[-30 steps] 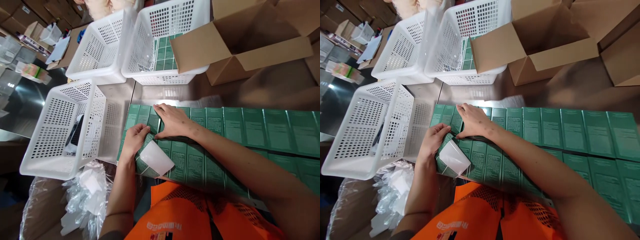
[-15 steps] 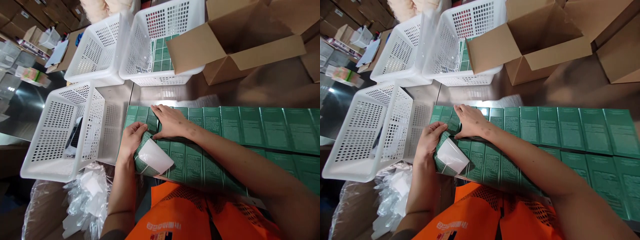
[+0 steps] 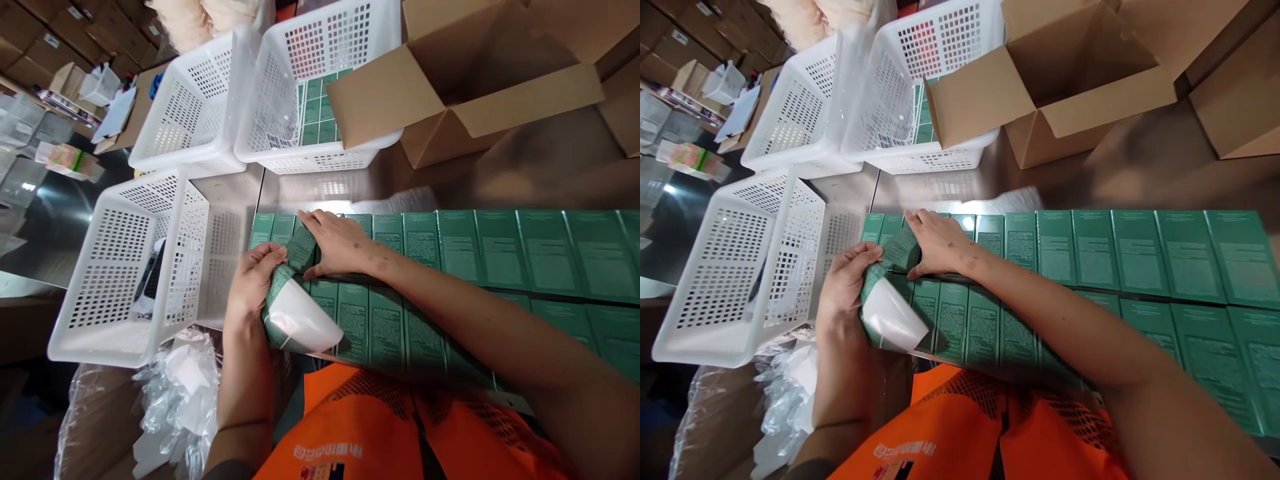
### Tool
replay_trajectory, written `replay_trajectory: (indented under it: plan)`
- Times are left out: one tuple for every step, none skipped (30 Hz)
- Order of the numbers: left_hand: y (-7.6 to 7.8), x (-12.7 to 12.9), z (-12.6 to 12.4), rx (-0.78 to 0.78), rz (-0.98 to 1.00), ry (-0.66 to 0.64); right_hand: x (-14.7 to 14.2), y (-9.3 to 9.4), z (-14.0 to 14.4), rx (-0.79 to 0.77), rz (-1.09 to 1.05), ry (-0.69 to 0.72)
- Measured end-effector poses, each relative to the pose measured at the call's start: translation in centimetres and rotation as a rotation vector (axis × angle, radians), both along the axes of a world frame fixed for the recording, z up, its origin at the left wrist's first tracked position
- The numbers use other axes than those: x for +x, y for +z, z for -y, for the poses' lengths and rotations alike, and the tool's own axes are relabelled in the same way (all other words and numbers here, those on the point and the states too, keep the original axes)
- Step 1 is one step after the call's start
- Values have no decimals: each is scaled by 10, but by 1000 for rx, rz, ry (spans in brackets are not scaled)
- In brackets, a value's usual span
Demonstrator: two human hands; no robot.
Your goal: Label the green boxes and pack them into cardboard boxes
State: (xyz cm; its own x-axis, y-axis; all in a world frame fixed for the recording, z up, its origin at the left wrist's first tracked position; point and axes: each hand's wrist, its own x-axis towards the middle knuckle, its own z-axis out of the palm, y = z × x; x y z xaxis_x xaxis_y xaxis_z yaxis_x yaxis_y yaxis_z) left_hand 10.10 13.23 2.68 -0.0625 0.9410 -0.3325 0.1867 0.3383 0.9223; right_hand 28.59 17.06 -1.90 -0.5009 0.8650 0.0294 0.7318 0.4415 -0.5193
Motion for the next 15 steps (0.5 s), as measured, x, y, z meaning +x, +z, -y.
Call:
replay_trajectory:
  plan:
    - [5, -2, 1, 21, 10, 17, 0, -1, 0, -1, -7, -1]
    - [10, -4, 2, 52, 6, 35, 0, -1, 0, -2, -12, 0]
    - [15, -6, 4, 87, -8, 51, 1, -2, 0, -3, -21, 4]
    - [20, -9, 5, 122, -27, 64, 3, -2, 0, -7, -36, 12]
    - [23, -11, 7, 151, -42, 71, 6, -2, 0, -16, -61, 27]
    - [25, -14, 10, 178, -51, 70, 9, -2, 0, -34, -99, 42]
    - [26, -16, 12, 204, -56, 64, 12, -1, -1, -69, -152, 56]
    - [26, -18, 14, 224, -60, 53, 16, 0, -2, -117, -222, 62]
    - [25, -20, 17, 239, -66, 43, 19, 2, -3, -172, -312, 49]
    - [24, -21, 19, 249, -74, 32, 21, 4, -5, -228, -421, 14]
    - [22, -23, 21, 253, -82, 21, 23, 6, -6, -284, -541, -42]
    - [20, -23, 23, 250, -91, 10, 24, 9, -7, -344, -660, -106]
    - [18, -24, 24, 242, -99, -1, 24, 12, -8, -407, -767, -167]
    - [17, -25, 25, 231, -104, -13, 23, 14, -8, -469, -850, -217]
    - [15, -25, 26, 220, -107, -26, 21, 17, -8, -527, -904, -248]
